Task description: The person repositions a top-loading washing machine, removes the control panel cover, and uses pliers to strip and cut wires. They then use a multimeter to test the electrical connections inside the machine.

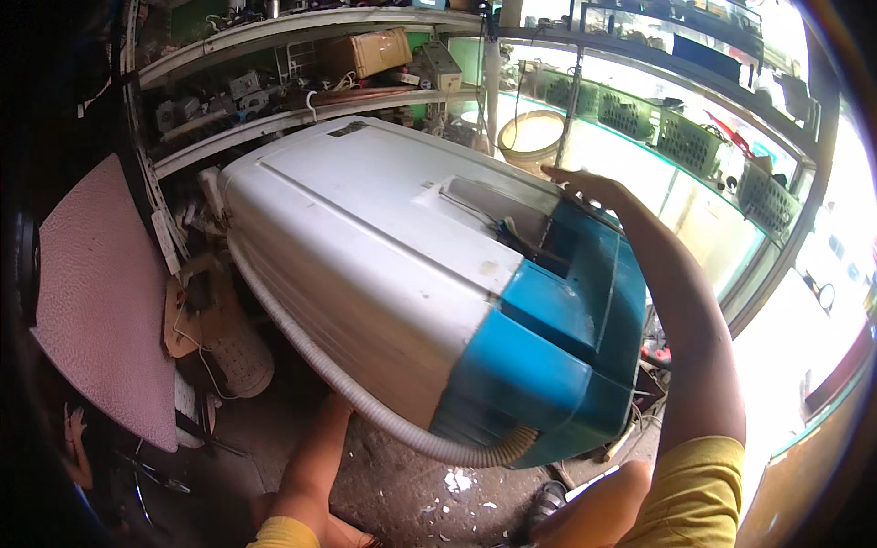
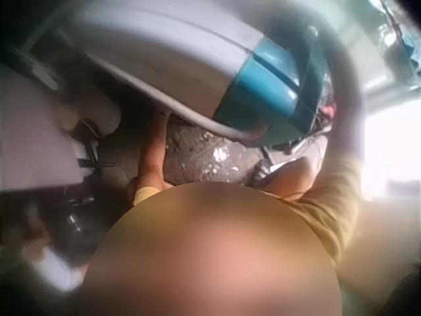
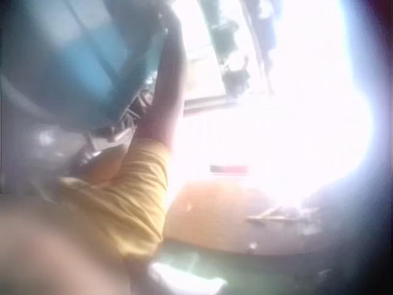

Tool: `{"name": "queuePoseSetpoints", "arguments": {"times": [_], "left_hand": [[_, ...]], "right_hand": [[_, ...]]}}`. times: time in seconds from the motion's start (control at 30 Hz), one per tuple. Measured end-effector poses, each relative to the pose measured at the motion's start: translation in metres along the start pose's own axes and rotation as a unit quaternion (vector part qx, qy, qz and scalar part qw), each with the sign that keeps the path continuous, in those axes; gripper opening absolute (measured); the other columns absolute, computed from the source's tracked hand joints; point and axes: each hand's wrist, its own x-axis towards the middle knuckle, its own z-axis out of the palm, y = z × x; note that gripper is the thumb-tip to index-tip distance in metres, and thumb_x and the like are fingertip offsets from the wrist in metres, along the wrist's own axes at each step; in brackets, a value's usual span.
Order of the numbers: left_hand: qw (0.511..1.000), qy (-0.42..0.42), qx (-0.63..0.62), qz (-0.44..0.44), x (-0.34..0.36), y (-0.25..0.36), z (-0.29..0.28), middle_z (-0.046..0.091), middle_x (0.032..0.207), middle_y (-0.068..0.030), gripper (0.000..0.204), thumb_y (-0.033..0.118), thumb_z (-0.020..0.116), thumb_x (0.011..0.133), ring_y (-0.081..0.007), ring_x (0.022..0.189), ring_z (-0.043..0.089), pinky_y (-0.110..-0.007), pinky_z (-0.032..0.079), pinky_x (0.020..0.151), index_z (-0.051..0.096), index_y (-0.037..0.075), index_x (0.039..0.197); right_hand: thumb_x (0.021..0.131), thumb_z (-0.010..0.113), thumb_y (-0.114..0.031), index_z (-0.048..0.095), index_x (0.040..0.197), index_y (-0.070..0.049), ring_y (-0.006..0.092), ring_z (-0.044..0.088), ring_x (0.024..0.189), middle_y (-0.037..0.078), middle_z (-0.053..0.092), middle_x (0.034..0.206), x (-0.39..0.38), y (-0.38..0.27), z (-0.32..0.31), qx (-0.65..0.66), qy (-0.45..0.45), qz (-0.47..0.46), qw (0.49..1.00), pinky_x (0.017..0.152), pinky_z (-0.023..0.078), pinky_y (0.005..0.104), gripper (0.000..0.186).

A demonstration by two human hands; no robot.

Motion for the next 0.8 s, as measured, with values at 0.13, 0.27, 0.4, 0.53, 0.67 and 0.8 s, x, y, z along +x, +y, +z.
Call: {"name": "queuePoseSetpoints", "arguments": {"times": [0.13,0.27,0.4,0.53,0.67,0.8], "left_hand": [[1.000,0.003,-0.026,0.009,0.008,0.003,0.002,0.055,0.124,-0.0174,0.052,0.046,0.047,0.092,-0.0254,0.116,0.050,-0.041,0.037,0.096,0.060,0.002,0.117],[0.999,0.015,-0.029,0.020,0.005,0.013,-0.006,0.054,0.125,-0.0174,0.052,0.046,0.046,0.092,-0.0257,0.117,0.049,-0.042,0.037,0.097,0.059,0.003,0.118],[0.999,0.009,-0.038,0.027,-0.006,0.013,-0.001,0.054,0.126,-0.0175,0.052,0.045,0.046,0.092,-0.0260,0.118,0.049,-0.042,0.036,0.097,0.059,0.003,0.119],[0.998,0.032,-0.045,0.042,-0.018,0.017,-0.009,0.053,0.127,-0.0176,0.052,0.045,0.045,0.092,-0.0263,0.118,0.048,-0.042,0.036,0.098,0.058,0.003,0.120],[0.996,0.041,-0.052,0.059,-0.043,0.020,-0.005,0.052,0.127,-0.0176,0.052,0.045,0.045,0.093,-0.0266,0.119,0.047,-0.042,0.035,0.098,0.057,0.003,0.121],[0.994,0.082,-0.046,0.054,-0.109,0.027,-0.028,0.051,0.128,-0.0177,0.053,0.045,0.044,0.093,-0.0270,0.120,0.047,-0.042,0.035,0.099,0.057,0.003,0.121]], "right_hand": [[0.074,0.050,-0.080,0.053,0.128,0.003,0.0310,0.055,0.116,0.024,0.055,0.127,0.067,-0.051,-0.016,-0.112,0.027,-0.097,0.989,0.098,0.042,0.0390,0.100],[0.075,0.045,-0.082,0.039,0.140,0.000,0.0318,0.034,0.135,0.022,0.034,0.147,0.101,-0.109,0.043,-0.059,-0.088,-0.063,0.992,0.110,0.026,0.0442,0.105],[0.077,0.042,-0.082,0.044,0.138,-0.002,0.0317,0.037,0.134,0.021,0.039,0.144,0.125,-0.087,0.063,-0.044,-0.079,-0.238,0.967,0.109,0.027,0.0420,0.101],[0.077,0.043,-0.081,0.061,0.121,-0.002,0.0294,0.057,0.111,0.020,0.062,0.117,0.074,-0.091,0.064,-0.031,-0.055,-0.230,0.971,0.096,0.041,0.0410,0.093],[0.077,0.043,-0.080,0.065,0.114,-0.001,0.0295,0.062,0.099,0.020,0.065,0.107,0.014,-0.067,0.051,-0.006,0.080,-0.202,0.976,0.090,0.045,0.0387,0.090],[0.078,0.039,-0.082,0.065,0.115,-0.003,0.0291,0.064,0.095,0.019,0.067,0.102,-0.023,-0.039,0.056,0.023,0.138,-0.247,0.959,0.090,0.045,0.0384,0.091]]}}
